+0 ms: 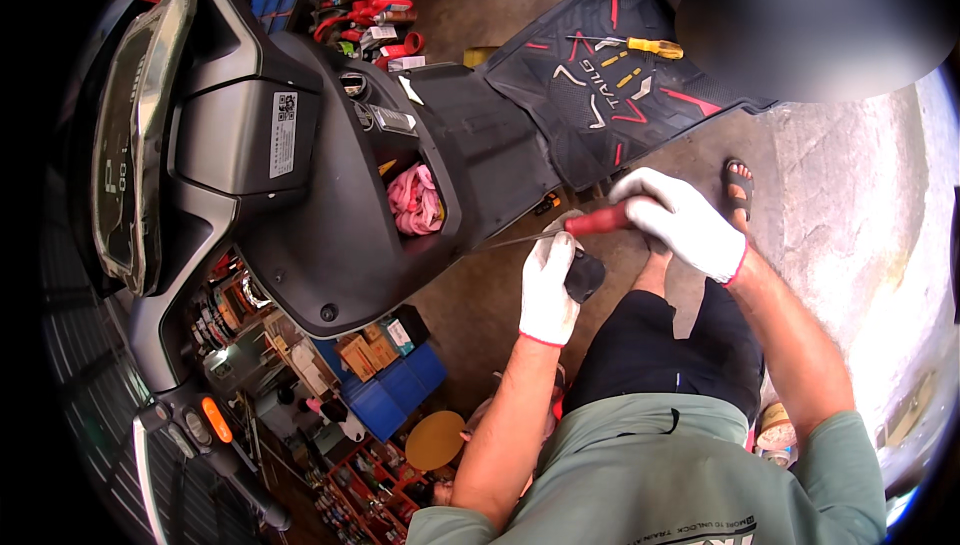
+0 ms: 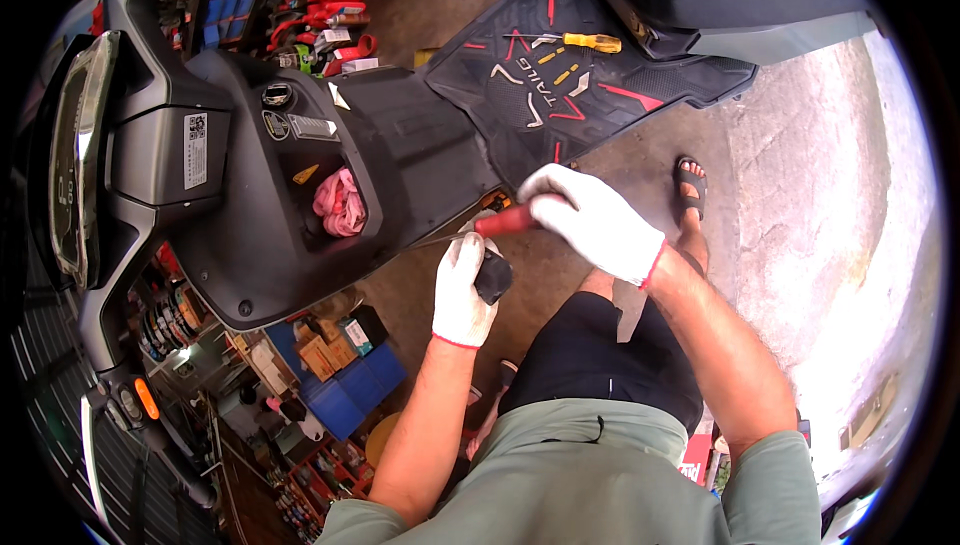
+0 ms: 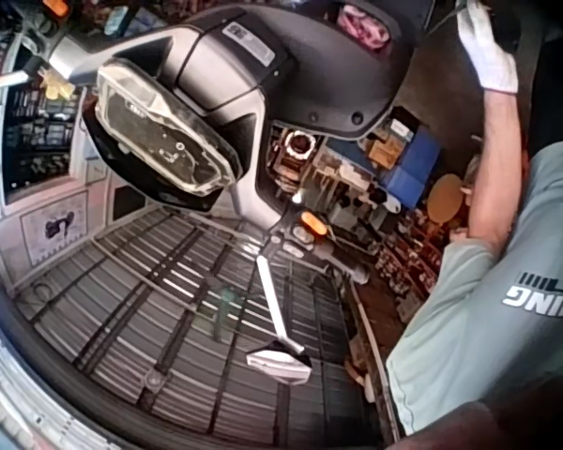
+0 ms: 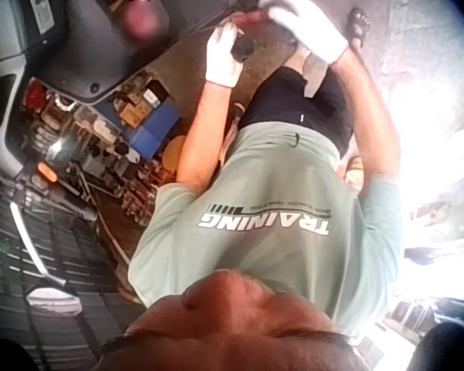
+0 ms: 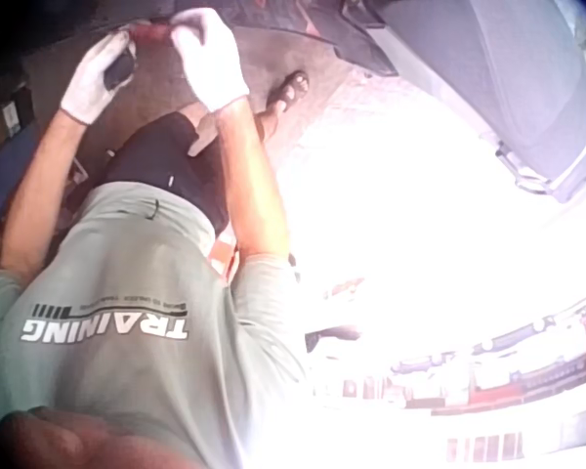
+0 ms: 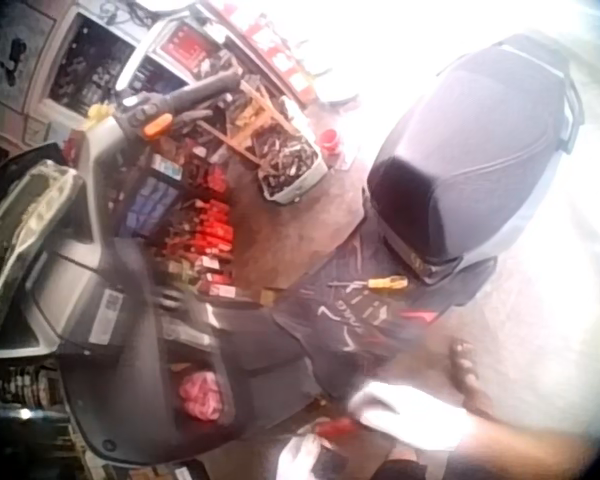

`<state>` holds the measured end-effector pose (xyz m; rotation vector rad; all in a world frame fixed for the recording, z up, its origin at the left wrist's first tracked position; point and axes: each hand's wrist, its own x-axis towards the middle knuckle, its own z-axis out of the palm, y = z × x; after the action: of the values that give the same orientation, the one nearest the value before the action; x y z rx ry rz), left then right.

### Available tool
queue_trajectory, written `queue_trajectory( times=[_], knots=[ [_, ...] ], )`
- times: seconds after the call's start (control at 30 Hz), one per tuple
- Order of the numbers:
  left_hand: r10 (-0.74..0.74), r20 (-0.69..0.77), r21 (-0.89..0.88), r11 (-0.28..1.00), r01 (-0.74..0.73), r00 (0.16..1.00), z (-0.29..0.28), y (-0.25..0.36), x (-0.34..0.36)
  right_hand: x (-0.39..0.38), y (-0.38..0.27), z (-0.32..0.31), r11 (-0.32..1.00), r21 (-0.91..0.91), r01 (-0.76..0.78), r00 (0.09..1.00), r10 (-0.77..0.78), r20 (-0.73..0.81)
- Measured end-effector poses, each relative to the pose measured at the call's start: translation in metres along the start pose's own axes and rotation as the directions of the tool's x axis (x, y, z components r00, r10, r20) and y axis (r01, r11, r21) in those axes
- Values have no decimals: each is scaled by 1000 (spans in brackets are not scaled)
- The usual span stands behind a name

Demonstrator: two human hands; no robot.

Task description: The person unscrews screws from the front body panel of a scooter using a screwdriver and then detaches the plastic panel from the frame by hand.

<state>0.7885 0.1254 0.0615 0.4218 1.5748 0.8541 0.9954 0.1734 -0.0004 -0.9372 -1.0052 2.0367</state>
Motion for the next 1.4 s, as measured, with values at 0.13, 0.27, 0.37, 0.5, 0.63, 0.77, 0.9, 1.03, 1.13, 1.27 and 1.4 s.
queue_trajectory(
  times=[0.13,0.27,0.37,0.5,0.63,0.77,0.9,1.03,1.13,1.27,1.4],
  knots=[
    [68,20,48,997,-68,998,-19,-3,-1,-4,-20,5,990,123,-73,996,80,-47],
    [62,-282,-26,997,-73,957,-51,-5,-12,3,-8,-3,982,-65,-179,984,178,-6],
    [95,-508,-88,983,-161,856,-66,5,-16,2,-8,1,983,184,-17,1000,18,-4],
    [244,-575,24,959,-282,781,-98,6,-20,5,-26,-7,936,215,-278,960,266,83],
    [283,-582,17,942,-336,763,-87,9,-20,11,-9,-3,992,68,-103,995,104,-11],
    [305,-579,28,934,-355,757,-86,3,-16,4,-29,4,959,220,-177,983,184,-10],
    [311,-571,32,933,-358,759,-89,5,-13,12,-16,0,1000,-14,17,1000,-17,3],
    [324,-577,49,930,-365,749,-89,2,-10,7,-28,-3,948,247,-201,979,200,28],
    [340,-559,57,925,-375,756,-96,1,-10,12,-13,-3,999,41,-11,999,12,-32],
    [336,-575,63,927,-369,746,-90,4,-10,10,-18,6,951,295,-89,988,122,-94],
    [316,-583,35,930,-365,748,-87,5,-13,14,-12,-2,984,153,-90,995,94,-21]
  ],
)
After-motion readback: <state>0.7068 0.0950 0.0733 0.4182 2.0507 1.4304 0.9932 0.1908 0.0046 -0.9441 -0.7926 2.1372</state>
